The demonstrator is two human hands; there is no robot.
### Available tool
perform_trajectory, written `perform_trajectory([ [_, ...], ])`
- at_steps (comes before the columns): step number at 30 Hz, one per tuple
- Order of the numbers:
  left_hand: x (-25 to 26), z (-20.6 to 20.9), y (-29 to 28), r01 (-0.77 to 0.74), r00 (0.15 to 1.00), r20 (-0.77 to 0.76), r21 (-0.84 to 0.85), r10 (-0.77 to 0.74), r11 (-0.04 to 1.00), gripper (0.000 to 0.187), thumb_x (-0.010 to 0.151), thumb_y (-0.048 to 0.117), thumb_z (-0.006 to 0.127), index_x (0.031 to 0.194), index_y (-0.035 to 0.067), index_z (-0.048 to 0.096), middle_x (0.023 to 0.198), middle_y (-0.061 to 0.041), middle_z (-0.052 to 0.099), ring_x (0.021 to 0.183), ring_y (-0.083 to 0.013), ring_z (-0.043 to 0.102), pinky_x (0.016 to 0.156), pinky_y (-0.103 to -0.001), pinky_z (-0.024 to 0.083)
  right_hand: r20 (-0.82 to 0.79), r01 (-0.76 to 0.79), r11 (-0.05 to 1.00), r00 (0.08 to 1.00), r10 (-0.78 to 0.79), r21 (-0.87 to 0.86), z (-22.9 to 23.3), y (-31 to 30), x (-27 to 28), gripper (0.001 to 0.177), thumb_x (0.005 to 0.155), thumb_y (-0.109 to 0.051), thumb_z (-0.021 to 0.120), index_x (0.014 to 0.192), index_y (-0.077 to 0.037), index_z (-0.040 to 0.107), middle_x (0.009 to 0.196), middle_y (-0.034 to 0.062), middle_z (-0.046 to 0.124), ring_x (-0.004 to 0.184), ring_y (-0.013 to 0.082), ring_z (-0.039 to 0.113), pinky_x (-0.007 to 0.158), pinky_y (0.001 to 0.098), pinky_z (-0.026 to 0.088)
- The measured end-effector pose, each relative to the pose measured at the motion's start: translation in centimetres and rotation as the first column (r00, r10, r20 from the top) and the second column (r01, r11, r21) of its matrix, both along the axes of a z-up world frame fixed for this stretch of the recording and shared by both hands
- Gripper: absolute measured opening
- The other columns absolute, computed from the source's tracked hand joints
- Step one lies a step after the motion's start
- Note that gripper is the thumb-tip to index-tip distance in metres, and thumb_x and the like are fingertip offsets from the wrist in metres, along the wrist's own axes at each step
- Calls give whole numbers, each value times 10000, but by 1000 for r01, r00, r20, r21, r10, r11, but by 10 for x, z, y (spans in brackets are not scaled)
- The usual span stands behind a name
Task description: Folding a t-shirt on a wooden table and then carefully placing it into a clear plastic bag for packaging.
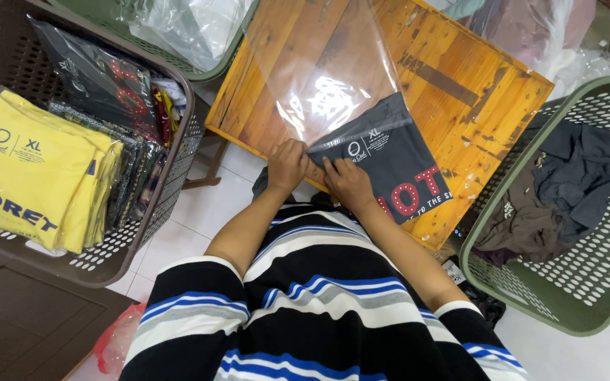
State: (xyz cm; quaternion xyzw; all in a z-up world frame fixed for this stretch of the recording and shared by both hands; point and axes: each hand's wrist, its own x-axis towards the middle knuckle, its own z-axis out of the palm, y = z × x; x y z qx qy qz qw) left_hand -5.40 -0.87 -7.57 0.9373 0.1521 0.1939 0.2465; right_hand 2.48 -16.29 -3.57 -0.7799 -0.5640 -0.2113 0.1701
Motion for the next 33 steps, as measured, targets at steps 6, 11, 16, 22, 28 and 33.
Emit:
perform_trajectory([
  [6, 2, -2, -2, 12, 998, 65, 1, -12, 1000, 121, 697, 76, 578, 770, 121, 491, 627, -28, 432, 616, -214, 519, 586, -299, 402, -104, -14, 999, 994, 11, -29, -20, 7, 0, 250, 785, -208, 513, 988, -84, 588, 768, 94, 481, 585, 216, 477, 457, 278, 397],
  [11, 6, 17, 1, 1, 995, 97, -48, 4, 999, 108, 727, 23, 558, 792, 86, 500, 609, -46, 433, 596, -233, 522, 557, -309, 425, -136, 22, 998, 991, -14, 63, -25, 15, 4, 284, 832, -188, 459, 1071, -91, 577, 821, 103, 487, 591, 219, 467, 472, 270, 392],
  [16, 4, 16, 0, 5, 991, 136, -124, 12, 992, 114, 720, 36, 587, 783, 74, 500, 621, -47, 436, 599, -243, 521, 555, -330, 433, -132, 58, 998, 989, -61, -24, -11, 23, -3, 377, 839, -355, 424, 1072, -100, 575, 988, 139, 505, 735, 280, 489, 524, 332, 373],
  [22, 6, 24, -2, 19, 991, 133, -113, -4, 993, 111, 730, 7, 573, 768, 74, 493, 605, -51, 419, 581, -246, 515, 551, -322, 431, -174, 137, 980, 971, -161, -141, -2, 26, -8, 374, 836, -348, 436, 1108, -118, 550, 1073, 131, 475, 802, 291, 475, 533, 342, 344],
  [28, 7, 23, -2, -3, 981, 190, -155, 33, 988, 96, 738, 42, 571, 769, 97, 499, 620, -33, 411, 591, -235, 505, 562, -312, 432, -181, 154, 968, 965, -191, -199, -5, 31, -10, 403, 850, -374, 402, 1134, -121, 533, 1072, 133, 471, 795, 292, 468, 538, 347, 330],
  [33, 6, 16, 3, 32, 986, 165, -115, -13, 993, 102, 730, 47, 573, 761, 97, 490, 616, -35, 393, 578, -235, 491, 550, -313, 425, -158, 177, 954, 963, -218, -240, -8, 34, -10, 447, 830, -410, 388, 1167, -148, 521, 1064, 120, 465, 789, 285, 457, 544, 348, 333],
])
